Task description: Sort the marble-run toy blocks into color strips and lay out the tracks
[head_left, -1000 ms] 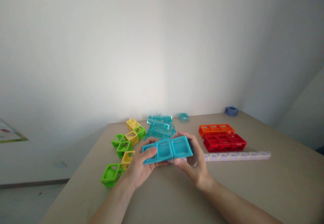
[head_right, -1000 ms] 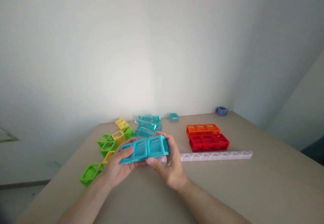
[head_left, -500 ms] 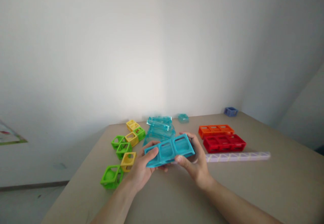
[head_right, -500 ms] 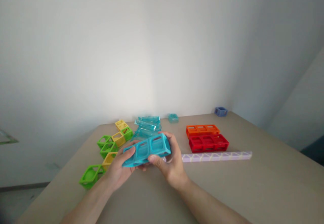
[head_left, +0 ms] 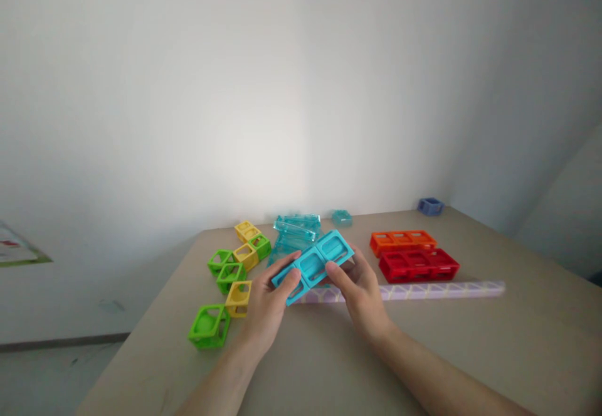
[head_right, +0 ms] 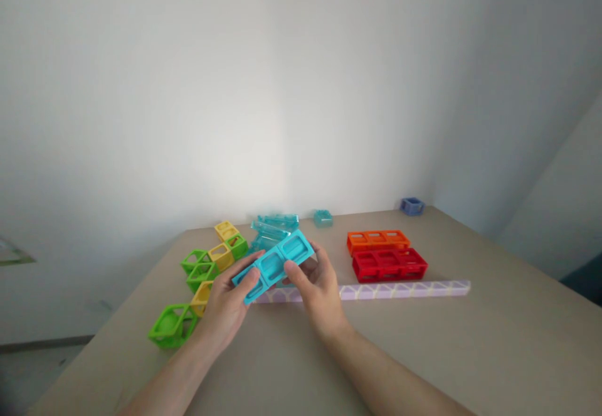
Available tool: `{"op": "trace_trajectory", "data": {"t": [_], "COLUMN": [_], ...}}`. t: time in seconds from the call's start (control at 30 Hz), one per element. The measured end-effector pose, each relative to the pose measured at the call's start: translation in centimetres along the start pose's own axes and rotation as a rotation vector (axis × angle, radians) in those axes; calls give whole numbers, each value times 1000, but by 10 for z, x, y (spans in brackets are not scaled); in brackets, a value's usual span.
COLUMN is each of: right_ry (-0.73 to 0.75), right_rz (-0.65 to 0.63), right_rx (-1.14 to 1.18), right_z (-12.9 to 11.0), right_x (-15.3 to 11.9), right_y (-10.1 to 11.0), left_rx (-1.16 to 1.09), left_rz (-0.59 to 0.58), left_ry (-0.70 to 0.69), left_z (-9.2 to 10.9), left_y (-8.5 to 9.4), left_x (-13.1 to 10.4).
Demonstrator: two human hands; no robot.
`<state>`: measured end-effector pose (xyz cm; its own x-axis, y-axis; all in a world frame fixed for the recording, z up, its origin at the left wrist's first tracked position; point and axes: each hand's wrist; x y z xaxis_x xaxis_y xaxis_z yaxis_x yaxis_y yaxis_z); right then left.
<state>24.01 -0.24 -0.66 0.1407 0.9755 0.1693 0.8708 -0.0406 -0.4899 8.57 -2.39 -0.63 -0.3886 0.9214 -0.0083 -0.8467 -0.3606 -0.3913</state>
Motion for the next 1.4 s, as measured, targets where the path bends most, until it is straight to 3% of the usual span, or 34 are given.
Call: {"op": "trace_trajectory", "data": {"t": [0.47, 0.73, 0.87, 1.07, 1.23, 1.4], "right_ry": [84, 131, 333, 577, 529, 493], "right_rz": [14, -47, -59, -97, -219, -365], "right_rx": [-39, -85, -365, -1091, -1430, -1462], "right_z": [1, 2, -3, -14, -18, -23], "right_x": [-2, -5, -5, 4, 5, 2], "right_y": [-2, 0, 11, 17, 15, 17], "left_rx": [-8, 14, -71, -180, -161, -160], "left_rz": [39, 88, 98, 105, 100, 90], "left_ry": [39, 5, 59, 124, 117, 112], "left_z": [2, 0, 7, 17, 16, 15], "left_y": [-1, 0, -3, -3, 0, -1], "left_x": [-1, 0, -3, -1, 0, -2]}}
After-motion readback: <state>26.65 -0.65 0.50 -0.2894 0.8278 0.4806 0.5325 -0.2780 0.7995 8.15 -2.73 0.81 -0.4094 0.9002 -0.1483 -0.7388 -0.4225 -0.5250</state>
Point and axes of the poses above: each hand's wrist, its own x-axis towards the middle knuckle, its own y-axis out of the back of the hand, z = x × y, and after that the axes turned 15 degrees about z, right-handed
